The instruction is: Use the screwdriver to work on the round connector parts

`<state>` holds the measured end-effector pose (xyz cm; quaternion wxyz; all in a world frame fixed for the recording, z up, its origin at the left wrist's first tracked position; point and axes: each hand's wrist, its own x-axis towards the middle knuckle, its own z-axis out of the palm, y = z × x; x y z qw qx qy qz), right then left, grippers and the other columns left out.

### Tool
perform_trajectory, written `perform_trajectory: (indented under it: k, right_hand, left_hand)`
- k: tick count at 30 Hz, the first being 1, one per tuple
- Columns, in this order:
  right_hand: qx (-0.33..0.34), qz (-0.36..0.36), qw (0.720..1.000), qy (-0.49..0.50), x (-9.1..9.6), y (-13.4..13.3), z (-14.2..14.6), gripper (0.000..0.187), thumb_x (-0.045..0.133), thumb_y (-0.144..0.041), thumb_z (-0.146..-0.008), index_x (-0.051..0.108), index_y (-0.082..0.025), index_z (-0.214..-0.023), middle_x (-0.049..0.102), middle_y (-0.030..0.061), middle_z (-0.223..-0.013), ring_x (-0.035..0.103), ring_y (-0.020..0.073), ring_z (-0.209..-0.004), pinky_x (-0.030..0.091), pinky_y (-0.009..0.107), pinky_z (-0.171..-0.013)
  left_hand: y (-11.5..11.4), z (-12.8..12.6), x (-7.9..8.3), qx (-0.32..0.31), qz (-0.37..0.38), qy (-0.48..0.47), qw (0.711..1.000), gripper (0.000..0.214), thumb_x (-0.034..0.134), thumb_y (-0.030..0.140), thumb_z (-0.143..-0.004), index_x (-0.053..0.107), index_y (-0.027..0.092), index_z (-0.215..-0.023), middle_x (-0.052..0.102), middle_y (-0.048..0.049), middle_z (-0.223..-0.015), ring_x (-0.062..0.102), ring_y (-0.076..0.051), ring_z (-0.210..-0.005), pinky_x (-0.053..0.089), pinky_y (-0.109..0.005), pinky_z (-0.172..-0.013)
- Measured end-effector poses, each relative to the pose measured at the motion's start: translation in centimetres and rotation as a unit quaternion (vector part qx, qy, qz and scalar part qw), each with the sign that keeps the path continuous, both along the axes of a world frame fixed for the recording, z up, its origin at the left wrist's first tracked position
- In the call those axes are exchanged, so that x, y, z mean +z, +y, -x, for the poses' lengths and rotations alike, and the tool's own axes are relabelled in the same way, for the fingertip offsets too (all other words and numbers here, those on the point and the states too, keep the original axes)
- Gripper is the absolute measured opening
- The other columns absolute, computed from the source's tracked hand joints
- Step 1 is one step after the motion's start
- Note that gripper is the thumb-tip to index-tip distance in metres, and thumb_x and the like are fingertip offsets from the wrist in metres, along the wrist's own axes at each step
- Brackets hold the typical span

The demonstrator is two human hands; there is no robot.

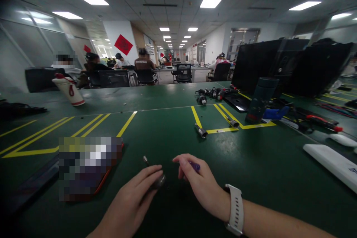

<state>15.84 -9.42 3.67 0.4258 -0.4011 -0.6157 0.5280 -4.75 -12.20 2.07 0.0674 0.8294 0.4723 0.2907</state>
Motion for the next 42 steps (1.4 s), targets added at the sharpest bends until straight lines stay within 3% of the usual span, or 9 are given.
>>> perform_trajectory:
  k: [3, 6, 9, 12, 27, 31, 36, 39, 42]
  right_hand:
    - [-0.004, 0.007, 1.000, 0.011, 0.3, -0.1, -0.3, 0.045, 0.043, -0.055, -0.086, 0.061, -0.015, -0.074, 0.051, -0.0011, -0.058, 0.049, 0.0118, -0.055, 0.040, 0.025, -0.052]
    - [0.027, 0.044, 0.999, 0.004, 0.1, -0.1, -0.3, 0.037, 0.048, -0.049, -0.085, 0.058, -0.016, -0.072, 0.048, -0.0035, -0.053, 0.046, 0.0101, -0.048, 0.036, 0.022, -0.046]
    - [0.040, 0.045, 0.998, -0.030, -0.2, -0.1, -0.3, 0.029, 0.048, -0.040, -0.086, 0.055, -0.017, -0.070, 0.048, -0.0040, -0.053, 0.045, 0.0097, -0.047, 0.035, 0.021, -0.044]
    - [0.044, 0.028, 0.997, -0.058, -0.2, 0.0, -0.3, 0.026, 0.045, -0.033, -0.087, 0.053, -0.017, -0.068, 0.048, -0.0042, -0.052, 0.044, 0.0095, -0.047, 0.034, 0.021, -0.045]
    - [0.048, -0.031, 0.984, -0.169, 1.5, -0.6, 0.1, 0.025, 0.044, -0.024, -0.082, 0.048, -0.018, -0.059, 0.044, -0.0049, -0.049, 0.041, 0.0092, -0.045, 0.031, 0.021, -0.044]
    - [0.022, 0.072, 0.992, -0.105, 0.4, 0.2, 0.1, 0.024, 0.046, -0.029, -0.081, 0.048, -0.018, -0.059, 0.042, -0.0069, -0.043, 0.040, 0.0079, -0.040, 0.029, 0.018, -0.039]
    - [-0.016, 0.148, 0.984, 0.096, -1.0, 0.6, 0.7, 0.028, 0.049, -0.037, -0.080, 0.050, -0.017, -0.061, 0.043, -0.0071, -0.041, 0.038, 0.0069, -0.036, 0.027, 0.018, -0.036]
    - [-0.012, 0.125, 0.977, 0.173, -0.6, 0.0, 0.5, 0.029, 0.049, -0.039, -0.083, 0.051, -0.017, -0.065, 0.046, -0.0055, -0.045, 0.042, 0.0077, -0.040, 0.031, 0.019, -0.040]
    - [0.043, 0.018, 0.992, 0.115, 0.1, -1.1, -0.1, 0.028, 0.048, -0.038, -0.087, 0.055, -0.016, -0.072, 0.056, -0.0002, -0.058, 0.052, 0.0110, -0.053, 0.040, 0.023, -0.051]
  left_hand:
    - [0.7, 0.0, 0.7, 0.082, 0.122, -0.200, 0.969, 0.039, 0.053, 0.010, -0.074, 0.064, 0.023, -0.109, 0.064, -0.0065, -0.119, 0.063, -0.023, -0.105, 0.056, -0.036, -0.085]
    - [1.0, -0.2, 1.8, 0.124, 0.252, -0.362, 0.889, 0.040, 0.061, 0.016, -0.070, 0.064, 0.019, -0.109, 0.072, -0.0067, -0.105, 0.067, -0.023, -0.098, 0.053, -0.036, -0.089]
    - [0.9, -0.5, 2.7, 0.140, 0.301, -0.452, 0.828, 0.041, 0.068, 0.020, -0.065, 0.066, 0.019, -0.106, 0.073, -0.0056, -0.103, 0.065, -0.024, -0.102, 0.049, -0.035, -0.094]
    - [0.6, -0.8, 3.2, 0.144, 0.311, -0.487, 0.803, 0.040, 0.072, 0.020, -0.061, 0.068, 0.019, -0.101, 0.072, -0.0056, -0.106, 0.064, -0.024, -0.104, 0.048, -0.035, -0.095]
    - [0.1, -1.2, 3.2, 0.139, 0.349, -0.496, 0.783, 0.037, 0.072, 0.020, -0.061, 0.071, 0.019, -0.098, 0.073, -0.0057, -0.103, 0.065, -0.024, -0.100, 0.050, -0.035, -0.090]
    - [0.0, -1.3, 3.2, 0.152, 0.365, -0.495, 0.774, 0.038, 0.073, 0.021, -0.061, 0.071, 0.019, -0.099, 0.075, -0.0064, -0.097, 0.067, -0.025, -0.096, 0.050, -0.035, -0.088]
    - [0.1, -1.4, 2.9, 0.165, 0.365, -0.495, 0.771, 0.038, 0.074, 0.022, -0.060, 0.072, 0.017, -0.098, 0.075, -0.0074, -0.094, 0.067, -0.025, -0.094, 0.049, -0.034, -0.087]
    - [0.0, -1.3, 2.8, 0.163, 0.356, -0.491, 0.778, 0.037, 0.073, 0.022, -0.061, 0.071, 0.017, -0.098, 0.076, -0.0069, -0.093, 0.067, -0.023, -0.092, 0.050, -0.033, -0.086]
    - [-0.1, -1.5, 2.8, 0.161, 0.334, -0.487, 0.791, 0.035, 0.072, 0.021, -0.061, 0.071, 0.017, -0.096, 0.076, -0.0061, -0.089, 0.068, -0.023, -0.088, 0.051, -0.032, -0.082]
